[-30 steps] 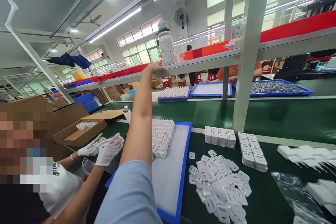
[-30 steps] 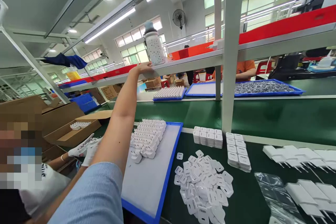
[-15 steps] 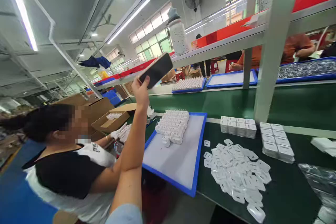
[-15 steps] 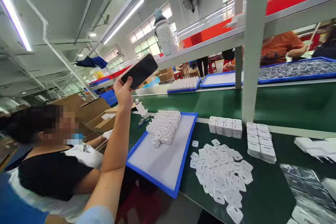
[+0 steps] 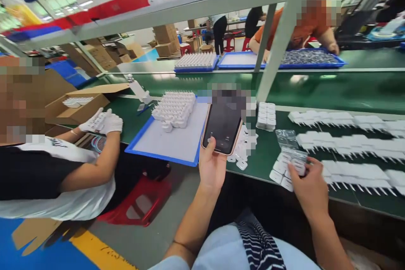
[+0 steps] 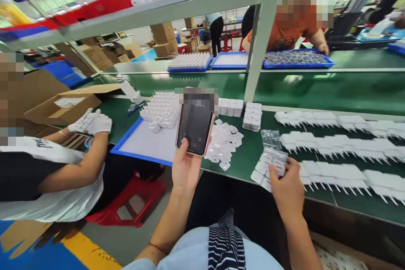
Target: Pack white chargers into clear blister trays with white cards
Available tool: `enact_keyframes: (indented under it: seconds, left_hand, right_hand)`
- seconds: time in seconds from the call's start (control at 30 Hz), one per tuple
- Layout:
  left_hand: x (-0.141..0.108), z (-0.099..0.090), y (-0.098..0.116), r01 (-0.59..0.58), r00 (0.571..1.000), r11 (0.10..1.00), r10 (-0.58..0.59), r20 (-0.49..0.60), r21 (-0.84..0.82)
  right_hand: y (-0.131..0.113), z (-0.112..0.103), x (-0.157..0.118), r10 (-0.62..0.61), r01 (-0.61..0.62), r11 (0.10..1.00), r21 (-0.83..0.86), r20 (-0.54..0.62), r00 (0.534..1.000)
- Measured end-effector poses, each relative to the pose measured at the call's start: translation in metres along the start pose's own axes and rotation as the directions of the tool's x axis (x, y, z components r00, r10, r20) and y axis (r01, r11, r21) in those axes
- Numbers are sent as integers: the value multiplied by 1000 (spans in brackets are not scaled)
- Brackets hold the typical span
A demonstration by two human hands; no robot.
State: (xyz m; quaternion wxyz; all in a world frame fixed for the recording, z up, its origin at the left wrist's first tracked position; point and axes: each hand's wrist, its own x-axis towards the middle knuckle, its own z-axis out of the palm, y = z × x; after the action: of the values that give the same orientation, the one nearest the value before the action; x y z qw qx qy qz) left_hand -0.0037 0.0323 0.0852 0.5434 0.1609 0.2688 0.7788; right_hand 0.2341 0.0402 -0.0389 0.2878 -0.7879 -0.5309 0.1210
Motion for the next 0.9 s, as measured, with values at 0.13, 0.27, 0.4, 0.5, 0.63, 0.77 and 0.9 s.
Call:
enact_keyframes:
  seconds: [0.13,0.27,0.4,0.5,0.63,0.77,0.9]
  left_hand:
    - [-10,1,-20,-35,995,997,29,90,67]
    - [-14,1,-26,8,995,995,-19,101,101]
    - [-15,2,-30,68,992,995,-76,102,80]
    - [-17,3,-35,123,986,990,-130,102,74]
    - [-20,4,-40,154,979,982,-166,115,110]
    - [-22,5,-40,167,975,978,-183,129,122]
    - [-25,6,-41,193,965,971,-214,153,139]
  right_hand:
    - [-16,-20,-10,6,11,982,-191,86,996]
    - [-28,-41,-15,-19,34,984,-177,81,997]
    - [-52,-52,-10,-205,177,935,306,61,977]
    - [-83,-49,-7,-437,216,615,758,100,894]
    - [-121,-38,-7,-600,54,184,981,68,797]
    - [-136,-33,-9,-557,-82,123,989,137,819]
    - [-136,-30,-9,-484,-93,145,985,152,862]
